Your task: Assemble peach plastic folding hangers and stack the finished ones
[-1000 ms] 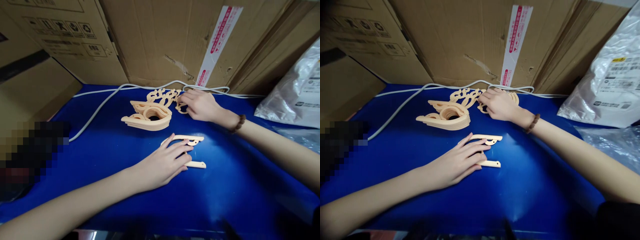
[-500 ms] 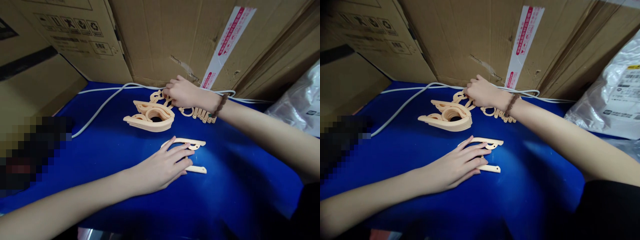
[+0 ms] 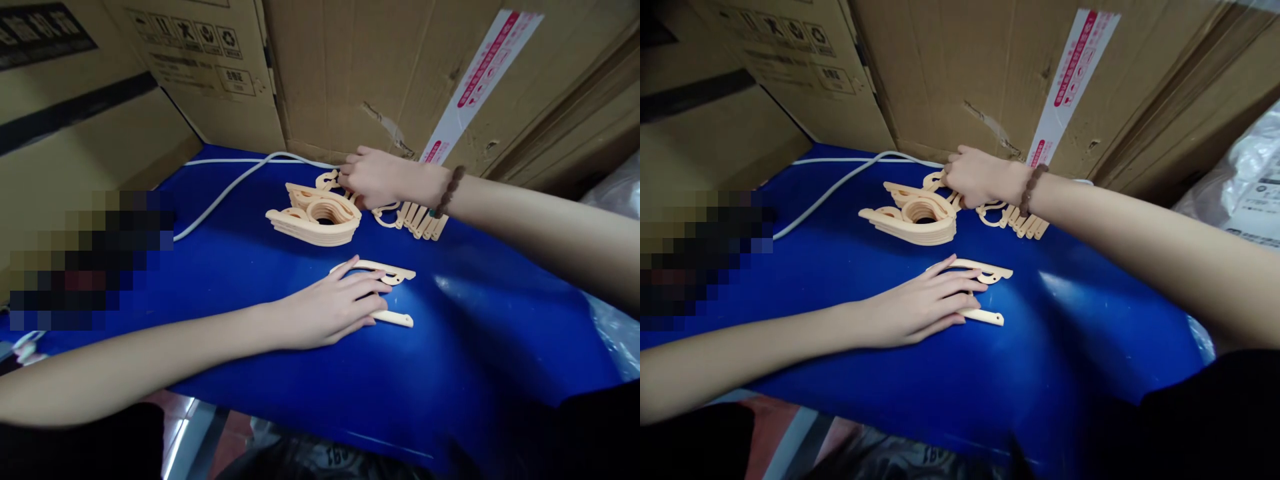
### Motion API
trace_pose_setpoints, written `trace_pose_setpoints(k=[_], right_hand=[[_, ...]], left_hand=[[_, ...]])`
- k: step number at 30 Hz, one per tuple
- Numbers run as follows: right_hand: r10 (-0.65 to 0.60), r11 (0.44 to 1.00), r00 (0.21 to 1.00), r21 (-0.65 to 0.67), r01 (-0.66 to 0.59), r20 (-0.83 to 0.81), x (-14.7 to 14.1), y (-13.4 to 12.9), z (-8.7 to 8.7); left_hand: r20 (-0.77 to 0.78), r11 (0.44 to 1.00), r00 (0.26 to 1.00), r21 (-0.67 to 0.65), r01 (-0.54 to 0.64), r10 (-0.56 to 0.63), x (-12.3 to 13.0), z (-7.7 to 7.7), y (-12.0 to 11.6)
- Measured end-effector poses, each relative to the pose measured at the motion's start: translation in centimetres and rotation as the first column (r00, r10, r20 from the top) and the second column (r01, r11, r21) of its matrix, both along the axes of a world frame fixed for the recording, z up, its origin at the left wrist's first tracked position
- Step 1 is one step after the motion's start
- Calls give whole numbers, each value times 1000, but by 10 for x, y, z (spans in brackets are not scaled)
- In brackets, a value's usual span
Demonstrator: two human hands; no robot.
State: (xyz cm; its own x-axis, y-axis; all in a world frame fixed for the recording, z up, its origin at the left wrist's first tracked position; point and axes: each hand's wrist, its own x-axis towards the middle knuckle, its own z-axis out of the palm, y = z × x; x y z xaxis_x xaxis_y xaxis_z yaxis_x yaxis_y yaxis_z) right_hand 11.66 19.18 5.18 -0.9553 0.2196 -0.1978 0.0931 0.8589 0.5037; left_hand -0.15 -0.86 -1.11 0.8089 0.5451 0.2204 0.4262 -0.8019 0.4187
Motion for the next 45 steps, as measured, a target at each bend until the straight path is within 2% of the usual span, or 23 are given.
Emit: trace_pose_setpoints(k=[3, 7, 9, 12, 15, 16, 17, 18, 19, 20, 21, 22, 23, 24, 25, 28, 33, 35, 37, 41, 45], right_hand=[[-20, 1000, 1000, -6, 20, -24, 3, -4, 6], [-31, 994, 997, 99, 38, -70, 16, -14, 28], [-39, 991, 990, 122, 55, -133, 30, -24, 41], [-136, 985, 953, 64, 158, -270, 61, -52, 51], [-193, 981, 845, -89, 171, -499, 94, -99, 46], [-224, 974, 767, -154, 164, -601, 103, -117, 41], [-333, 942, 662, -267, 203, -671, 110, -134, 35], [-498, 866, 500, -439, 240, -709, 116, -150, 28], [-671, 739, 295, -645, 194, -680, 119, -163, 20], [-826, 561, 125, -823, 88, -550, 121, -173, 13], [-926, 376, 17, -925, -53, -378, 121, -180, 6], [-979, 205, -36, -957, -206, -202, 121, -183, -1], [-996, 86, -40, -943, -322, -77, 121, -183, -7], [-999, 24, -48, -918, -396, -5, 121, -182, -12], [-998, 9, -63, -900, -436, 21, 121, -179, -17], [-995, 36, -95, -890, -454, 8, 128, -169, -26], [-998, -4, -50, -883, -470, 31, 148, -160, -28], [-999, 4, -45, -870, -492, 21, 152, -158, -27], [-999, 39, -35, -862, -505, -25, 153, -158, -26], [-980, 167, 28, -890, -424, -197, 155, -161, -31], [-951, 240, 142, -945, -224, -275, 163, -168, -37]], left_hand=[[-16, 1000, 1000, 1, 18, -18, -1, 2, 0], [-25, 1000, 1000, 1, 9, -9, -2, 3, -1], [-11, 1000, 1000, -1, -29, 29, -3, 3, -2], [24, 995, 995, -27, -91, 92, -4, 3, -3], [52, 991, 991, -53, -124, 127, -4, 3, -3], [55, 990, 990, -54, -128, 131, -3, 3, -3], [55, 990, 989, -53, -132, 134, -3, 3, -3], [53, 989, 989, -53, -136, 139, -3, 3, -3], [51, 988, 988, -53, -144, 146, -3, 2, -2], [49, 987, 987, -54, -153, 155, -3, 2, -2], [52, 985, 984, -55, -166, 169, -3, 2, -1], [57, 982, 981, -54, -180, 184, -3, 1, -1], [63, 980, 978, -54, -193, 196, -3, 1, 0], [69, 978, 976, -51, -202, 205, -3, 0, 1], [73, 977, 975, -46, -206, 209, -3, 0, 1], [66, 979, 977, -24, -202, 203, -2, -1, 1], [72, 980, 978, -5, -198, 198, 1, 0, 1], [90, 979, 975, -2, -205, 204, 2, 0, 0], [107, 976, 970, -6, -218, 218, 3, 0, 0], [119, 973, 966, -14, -230, 230, 4, 1, -1], [98, 973, 968, -21, -228, 229, 2, 0, -2]])
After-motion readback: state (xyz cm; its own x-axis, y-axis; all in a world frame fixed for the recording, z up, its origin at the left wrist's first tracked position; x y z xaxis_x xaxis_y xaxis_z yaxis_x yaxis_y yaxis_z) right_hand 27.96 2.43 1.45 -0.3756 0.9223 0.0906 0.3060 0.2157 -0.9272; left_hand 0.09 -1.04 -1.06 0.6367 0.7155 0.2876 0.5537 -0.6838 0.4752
